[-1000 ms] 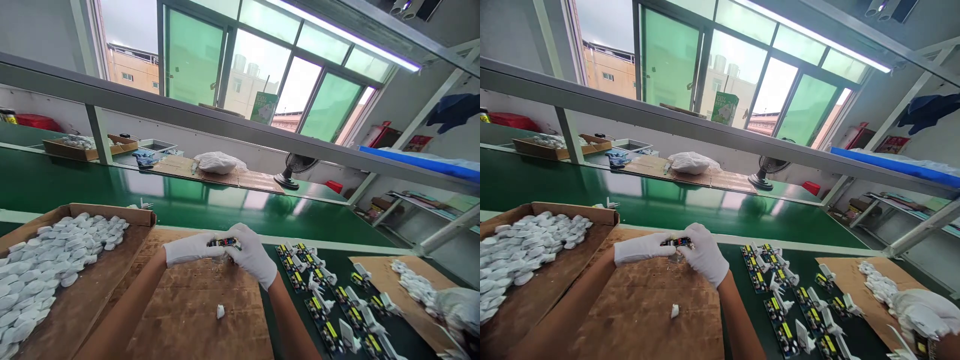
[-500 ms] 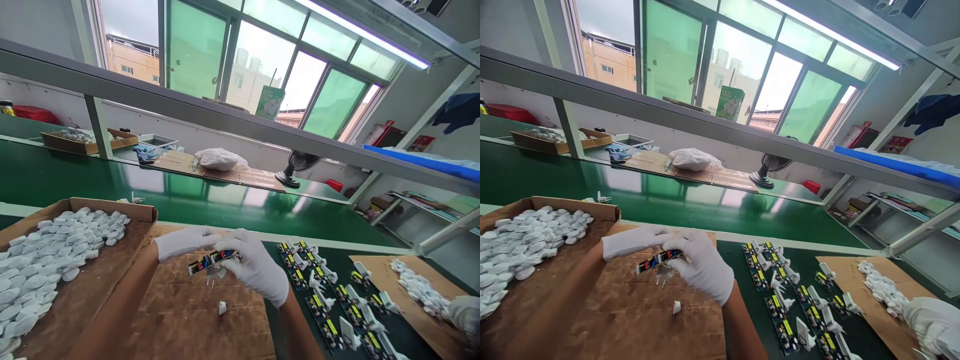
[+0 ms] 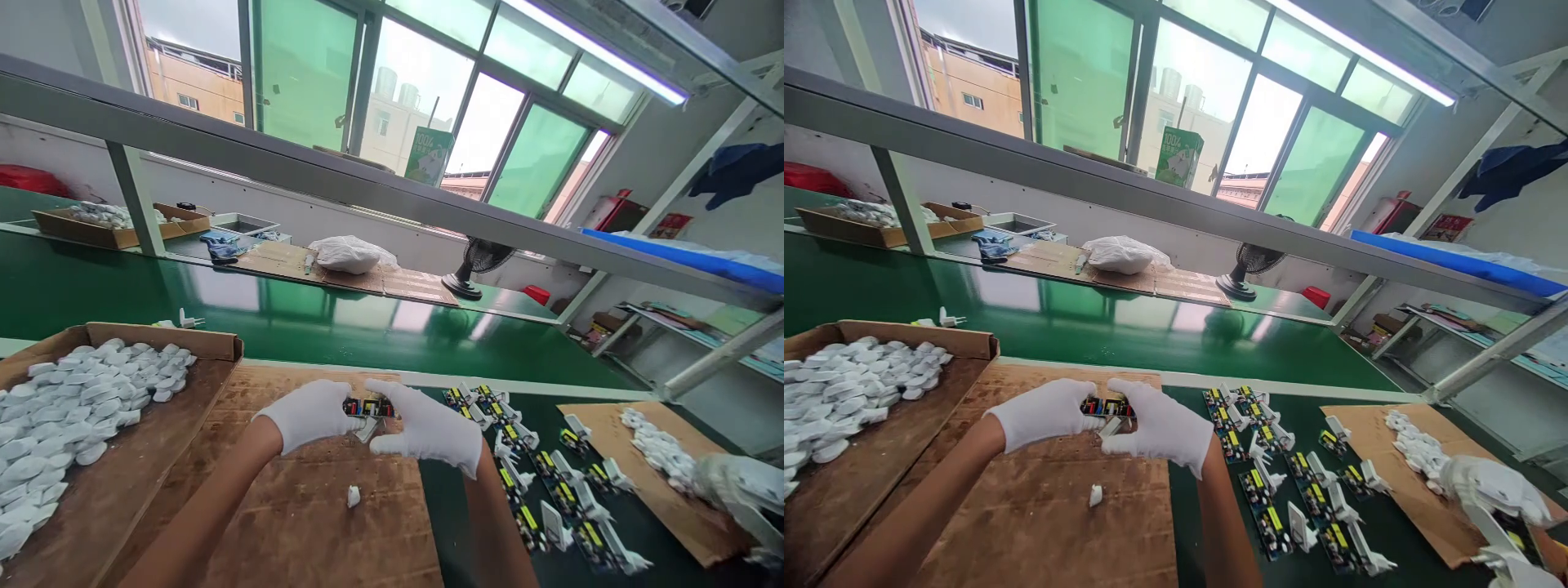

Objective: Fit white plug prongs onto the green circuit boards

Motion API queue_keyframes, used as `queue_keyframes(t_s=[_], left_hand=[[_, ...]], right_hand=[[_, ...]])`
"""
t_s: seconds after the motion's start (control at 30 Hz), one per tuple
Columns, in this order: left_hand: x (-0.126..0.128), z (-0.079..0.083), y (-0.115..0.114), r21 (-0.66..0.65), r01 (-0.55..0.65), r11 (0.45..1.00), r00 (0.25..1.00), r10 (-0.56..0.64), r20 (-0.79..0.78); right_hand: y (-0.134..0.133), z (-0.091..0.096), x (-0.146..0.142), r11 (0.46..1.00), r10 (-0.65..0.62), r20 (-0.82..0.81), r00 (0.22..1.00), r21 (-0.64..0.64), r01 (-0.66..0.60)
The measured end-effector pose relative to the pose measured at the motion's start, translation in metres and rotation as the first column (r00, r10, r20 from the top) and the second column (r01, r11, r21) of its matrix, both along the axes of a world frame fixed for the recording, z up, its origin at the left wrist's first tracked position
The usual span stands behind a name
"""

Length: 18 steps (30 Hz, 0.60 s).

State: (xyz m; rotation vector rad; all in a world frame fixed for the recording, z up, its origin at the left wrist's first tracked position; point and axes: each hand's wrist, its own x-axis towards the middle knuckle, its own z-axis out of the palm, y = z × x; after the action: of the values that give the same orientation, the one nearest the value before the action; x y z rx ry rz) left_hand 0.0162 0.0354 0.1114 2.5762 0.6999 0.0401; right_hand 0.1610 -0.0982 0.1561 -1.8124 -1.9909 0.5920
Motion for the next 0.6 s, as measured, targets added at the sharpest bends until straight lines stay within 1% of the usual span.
queue_keyframes(t_s=[0.07, 0.1, 0.2, 0.27, 0.33, 0.4, 0.47, 0.53, 0.6], left_hand=[[0.002, -0.004, -0.002, 0.040, -0.024, 0.999, 1.000, 0.025, -0.010], [0.003, -0.005, -0.004, 0.051, -0.032, 0.998, 0.999, 0.032, -0.005], [0.003, -0.002, -0.011, 0.073, -0.036, 0.997, 0.999, 0.037, -0.012], [0.002, 0.004, -0.017, 0.092, -0.022, 0.996, 0.999, 0.024, -0.026], [0.002, 0.012, -0.022, 0.143, -0.019, 0.990, 1.000, 0.022, -0.019], [0.002, 0.017, -0.024, 0.202, -0.037, 0.979, 0.999, 0.034, 0.019], [0.001, 0.019, -0.024, 0.220, -0.056, 0.974, 0.996, 0.041, 0.074], [-0.001, 0.017, -0.019, 0.189, -0.042, 0.981, 0.993, 0.021, 0.114], [-0.005, 0.013, -0.013, 0.106, 0.006, 0.994, 0.994, -0.017, 0.105]], right_hand=[[0.009, -0.012, 0.003, 1.000, -0.023, 0.046, 0.999, 0.014, 0.023], [0.014, -0.018, 0.004, 1.000, -0.014, 0.054, 0.998, 0.024, 0.013], [0.023, -0.029, 0.006, 0.997, 0.070, 0.050, 0.996, 0.011, -0.070], [0.025, -0.029, 0.007, 0.995, 0.101, 0.062, 0.993, 0.003, -0.102], [0.024, -0.026, 0.008, 0.995, 0.102, 0.058, 0.993, 0.005, -0.102], [0.023, -0.021, 0.008, 0.996, 0.085, 0.019, 0.996, 0.026, -0.086], [0.022, -0.017, 0.008, 0.996, 0.068, -0.043, 0.997, 0.061, -0.065], [0.023, -0.017, 0.005, 0.996, 0.047, -0.091, 0.995, 0.083, -0.039], [0.025, -0.021, 0.000, 0.997, 0.035, -0.101, 0.994, 0.079, -0.027]])
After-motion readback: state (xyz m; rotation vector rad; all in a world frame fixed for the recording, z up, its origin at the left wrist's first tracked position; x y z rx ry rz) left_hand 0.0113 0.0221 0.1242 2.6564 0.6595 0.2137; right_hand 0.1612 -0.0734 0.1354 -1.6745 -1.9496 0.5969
